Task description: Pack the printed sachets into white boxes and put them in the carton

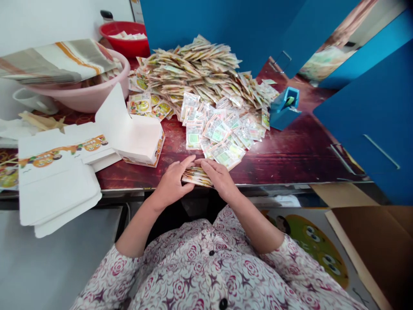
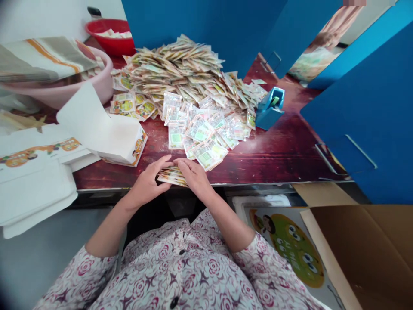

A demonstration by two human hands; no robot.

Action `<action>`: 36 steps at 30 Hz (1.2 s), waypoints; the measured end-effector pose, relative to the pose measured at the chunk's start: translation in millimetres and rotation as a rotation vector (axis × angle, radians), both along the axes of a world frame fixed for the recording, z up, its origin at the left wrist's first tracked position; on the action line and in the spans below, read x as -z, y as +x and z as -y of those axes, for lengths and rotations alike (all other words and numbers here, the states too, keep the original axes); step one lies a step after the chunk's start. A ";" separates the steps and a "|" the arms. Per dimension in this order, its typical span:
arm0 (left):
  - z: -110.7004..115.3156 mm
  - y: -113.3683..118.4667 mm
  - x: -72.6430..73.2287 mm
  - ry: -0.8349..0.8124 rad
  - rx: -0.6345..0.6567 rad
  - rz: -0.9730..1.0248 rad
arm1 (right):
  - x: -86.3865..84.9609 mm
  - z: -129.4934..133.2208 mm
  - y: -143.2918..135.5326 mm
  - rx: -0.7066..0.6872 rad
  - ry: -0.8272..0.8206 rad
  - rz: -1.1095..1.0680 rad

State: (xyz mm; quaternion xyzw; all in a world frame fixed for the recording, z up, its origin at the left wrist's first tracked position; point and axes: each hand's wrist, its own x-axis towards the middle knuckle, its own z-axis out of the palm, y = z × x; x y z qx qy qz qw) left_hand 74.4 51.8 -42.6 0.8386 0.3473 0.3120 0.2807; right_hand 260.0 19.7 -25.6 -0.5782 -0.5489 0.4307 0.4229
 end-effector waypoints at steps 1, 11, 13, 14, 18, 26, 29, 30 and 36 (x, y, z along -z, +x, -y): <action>-1.1 -0.6 -1.9 -0.003 0.012 -0.036 | -0.8 0.3 1.8 -0.011 0.014 0.026; -3.3 2.9 -4.1 0.064 0.083 -0.043 | -6.5 -72.4 58.0 -0.125 0.281 0.910; -3.1 2.5 -2.4 0.080 0.081 -0.028 | -6.2 -83.5 57.7 -0.263 0.249 1.103; -2.8 2.2 -1.8 0.083 0.081 -0.023 | -5.8 -86.4 56.4 -0.306 0.234 1.181; -1.4 1.8 -1.5 0.087 0.080 -0.004 | -5.2 -87.8 52.4 -0.292 0.212 1.305; -0.2 4.5 -4.4 0.067 0.067 0.006 | -17.4 -109.9 8.6 -0.137 0.179 0.913; 0.6 4.0 -4.0 0.073 0.055 0.000 | -24.1 -132.9 -20.3 -0.129 0.264 0.756; 0.9 3.7 -3.6 0.080 0.050 0.000 | -26.6 -137.7 -24.2 -0.106 0.288 0.704; 0.6 2.6 -0.4 0.117 0.044 0.040 | -24.9 -98.1 38.4 0.058 0.305 0.622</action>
